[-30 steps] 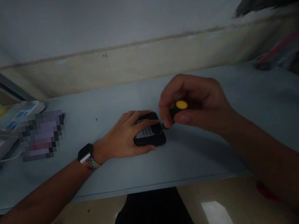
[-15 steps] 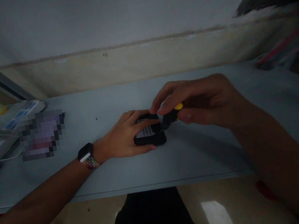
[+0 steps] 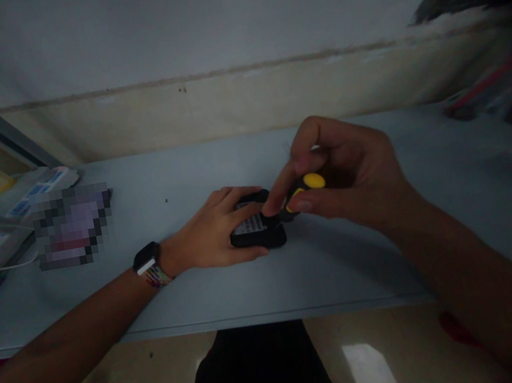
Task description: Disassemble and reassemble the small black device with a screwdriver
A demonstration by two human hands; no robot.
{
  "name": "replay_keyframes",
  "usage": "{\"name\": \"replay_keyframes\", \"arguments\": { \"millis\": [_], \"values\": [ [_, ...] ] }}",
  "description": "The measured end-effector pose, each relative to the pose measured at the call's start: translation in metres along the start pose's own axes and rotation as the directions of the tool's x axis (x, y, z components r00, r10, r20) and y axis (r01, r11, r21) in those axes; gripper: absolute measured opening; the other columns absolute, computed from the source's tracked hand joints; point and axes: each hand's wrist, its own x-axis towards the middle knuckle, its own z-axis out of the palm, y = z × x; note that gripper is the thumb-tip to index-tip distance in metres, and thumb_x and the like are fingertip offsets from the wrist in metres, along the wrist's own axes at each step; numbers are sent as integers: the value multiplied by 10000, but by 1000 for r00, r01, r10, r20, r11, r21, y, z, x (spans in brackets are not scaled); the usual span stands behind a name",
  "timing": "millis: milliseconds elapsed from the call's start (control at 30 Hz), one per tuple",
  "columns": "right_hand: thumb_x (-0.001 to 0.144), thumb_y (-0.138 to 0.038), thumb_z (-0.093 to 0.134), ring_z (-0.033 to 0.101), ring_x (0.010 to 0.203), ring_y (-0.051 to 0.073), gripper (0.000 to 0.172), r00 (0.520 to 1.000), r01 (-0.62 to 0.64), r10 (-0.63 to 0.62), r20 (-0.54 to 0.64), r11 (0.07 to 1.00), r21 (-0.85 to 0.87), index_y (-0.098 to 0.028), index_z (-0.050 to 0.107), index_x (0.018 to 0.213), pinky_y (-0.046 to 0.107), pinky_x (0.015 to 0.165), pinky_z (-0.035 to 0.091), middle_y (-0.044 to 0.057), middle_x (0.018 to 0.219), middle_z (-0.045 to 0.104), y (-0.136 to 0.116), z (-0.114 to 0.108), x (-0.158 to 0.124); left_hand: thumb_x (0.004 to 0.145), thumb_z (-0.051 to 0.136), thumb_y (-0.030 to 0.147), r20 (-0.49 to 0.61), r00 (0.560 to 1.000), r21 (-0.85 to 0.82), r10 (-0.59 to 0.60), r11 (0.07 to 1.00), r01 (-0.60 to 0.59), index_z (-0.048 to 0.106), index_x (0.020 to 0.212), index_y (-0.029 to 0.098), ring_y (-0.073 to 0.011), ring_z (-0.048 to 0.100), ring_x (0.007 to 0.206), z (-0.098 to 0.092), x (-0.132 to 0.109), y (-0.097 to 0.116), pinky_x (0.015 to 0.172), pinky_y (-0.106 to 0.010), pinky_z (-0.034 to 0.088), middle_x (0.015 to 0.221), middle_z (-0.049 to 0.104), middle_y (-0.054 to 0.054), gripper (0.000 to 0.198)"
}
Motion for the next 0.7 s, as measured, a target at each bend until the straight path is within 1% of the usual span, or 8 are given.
{"name": "replay_keyframes", "arguments": {
  "millis": [133, 233, 333, 400, 500, 567, 633, 700],
  "values": [
    [872, -300, 939, 767, 795, 183, 203, 999, 50, -50, -7, 997, -53, -281, 762, 971, 276, 604, 580, 28, 994, 840, 1, -6, 1, 931, 801, 660, -14, 1000, -4, 4, 1000, -4, 563, 1592, 267, -421, 590, 1429, 1, -1, -1, 1191, -659, 495, 1591, 573, -212, 805],
    [967, -341, 839, 657, 673, 140, 159, 998, 55, -51, 39, 993, -102, -294, 855, 1118, 257, 489, 478, 54, 1108, 844, 2, -11, 0, 927, 803, 666, -17, 1000, 5, 5, 1000, -5, 590, 1565, 269, -420, 588, 1430, 2, 0, -1, 1194, -657, 498, 1608, 558, -208, 780],
    [1036, -339, 722, 549, 578, 109, 219, 997, 30, -27, 69, 998, -49, -269, 864, 1187, 245, 438, 389, 50, 1046, 824, 2, -14, 0, 932, 798, 669, -23, 1000, 8, 13, 1000, -12, 588, 1561, 252, -417, 597, 1411, 2, 0, -2, 1171, -645, 517, 1583, 573, -217, 783],
    [1044, -352, 684, 562, 599, 123, 236, 996, 4, -4, 86, 1000, 7, -232, 866, 1133, 241, 434, 370, 49, 944, 795, 2, -12, 0, 943, 783, 676, -30, 999, 10, 28, 1000, -27, 575, 1565, 251, -413, 600, 1407, 2, 0, -1, 1162, -637, 522, 1577, 579, -218, 781],
    [1019, -374, 737, 666, 720, 152, 202, 992, 39, -46, 114, 997, 65, -207, 838, 1072, 238, 531, 476, 38, 863, 768, 3, -8, 1, 950, 776, 676, -22, 999, 21, 25, 999, -24, 591, 1538, 246, -404, 606, 1400, 1, 0, 0, 1165, -623, 521, 1580, 577, -218, 752],
    [967, -294, 830, 699, 739, 141, 129, 996, 67, -72, 57, 995, 73, -237, 785, 1074, 238, 625, 542, 2, 856, 771, 5, -4, 1, 945, 785, 668, -13, 1000, 21, 12, 1000, -12, 609, 1522, 236, -404, 609, 1393, 0, 1, 1, 1167, -621, 517, 1572, 580, -219, 741],
    [897, -221, 905, 699, 690, 137, 239, 997, 71, -70, -16, 995, 65, -271, 721, 1041, 249, 632, 562, -28, 847, 775, 8, -2, 1, 943, 787, 663, -10, 1000, 18, 12, 1000, -12, 610, 1527, 232, -405, 615, 1383, 0, 1, 1, 1160, -623, 517, 1557, 589, -221, 748],
    [859, -243, 946, 687, 643, 151, 293, 997, 63, -60, -48, 997, 44, -284, 685, 987, 269, 581, 558, -21, 851, 789, 11, -1, 1, 943, 784, 665, -6, 1000, 14, 19, 1000, -19, 599, 1540, 234, -401, 623, 1373, 0, 2, 1, 1150, -622, 522, 1547, 599, -221, 759]
  ]
}}
